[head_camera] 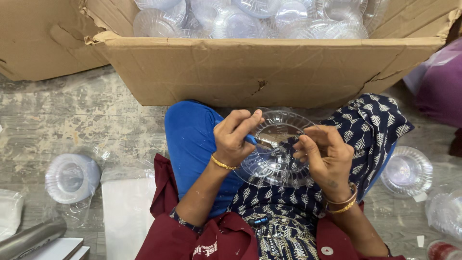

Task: The person sits on the floor and uses a small knife to trim the edges of clear plastic plates. They handle the plates one at a time, rotating them to cut the rim, and place the finished plates on the floor.

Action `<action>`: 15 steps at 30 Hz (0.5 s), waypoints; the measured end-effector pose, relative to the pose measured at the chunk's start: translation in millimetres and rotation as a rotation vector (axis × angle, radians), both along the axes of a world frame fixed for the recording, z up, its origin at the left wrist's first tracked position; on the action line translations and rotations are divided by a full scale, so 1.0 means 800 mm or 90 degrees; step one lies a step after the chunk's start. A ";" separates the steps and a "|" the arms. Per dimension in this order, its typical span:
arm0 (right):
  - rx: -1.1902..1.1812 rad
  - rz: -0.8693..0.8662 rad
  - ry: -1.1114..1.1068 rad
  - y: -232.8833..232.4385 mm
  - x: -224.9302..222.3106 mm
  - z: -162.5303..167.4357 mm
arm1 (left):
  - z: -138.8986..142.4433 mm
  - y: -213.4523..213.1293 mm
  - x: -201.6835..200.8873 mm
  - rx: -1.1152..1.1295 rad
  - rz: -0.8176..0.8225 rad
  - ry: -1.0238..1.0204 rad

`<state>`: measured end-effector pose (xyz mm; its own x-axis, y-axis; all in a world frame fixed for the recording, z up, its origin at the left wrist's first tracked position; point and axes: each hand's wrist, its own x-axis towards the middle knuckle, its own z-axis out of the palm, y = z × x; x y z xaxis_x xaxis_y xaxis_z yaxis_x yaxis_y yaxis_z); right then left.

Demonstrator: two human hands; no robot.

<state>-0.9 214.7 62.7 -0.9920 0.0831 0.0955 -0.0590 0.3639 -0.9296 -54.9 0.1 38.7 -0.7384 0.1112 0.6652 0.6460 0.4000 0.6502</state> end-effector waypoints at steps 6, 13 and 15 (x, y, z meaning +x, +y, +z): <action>0.097 0.026 0.058 0.002 -0.002 0.001 | -0.003 0.012 0.008 0.057 0.028 -0.097; 0.051 -0.001 0.055 -0.012 0.002 0.000 | -0.020 0.004 0.003 -0.039 0.022 -0.011; 0.040 -0.007 0.039 -0.012 -0.001 -0.002 | -0.020 0.008 0.003 -0.100 0.001 0.084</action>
<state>-1.8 205.0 60.9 -0.9830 0.0864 0.1621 -0.1111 0.4230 -0.8993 -52.2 6.4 22.6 -0.6460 0.2207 0.7307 0.7210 0.4905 0.4893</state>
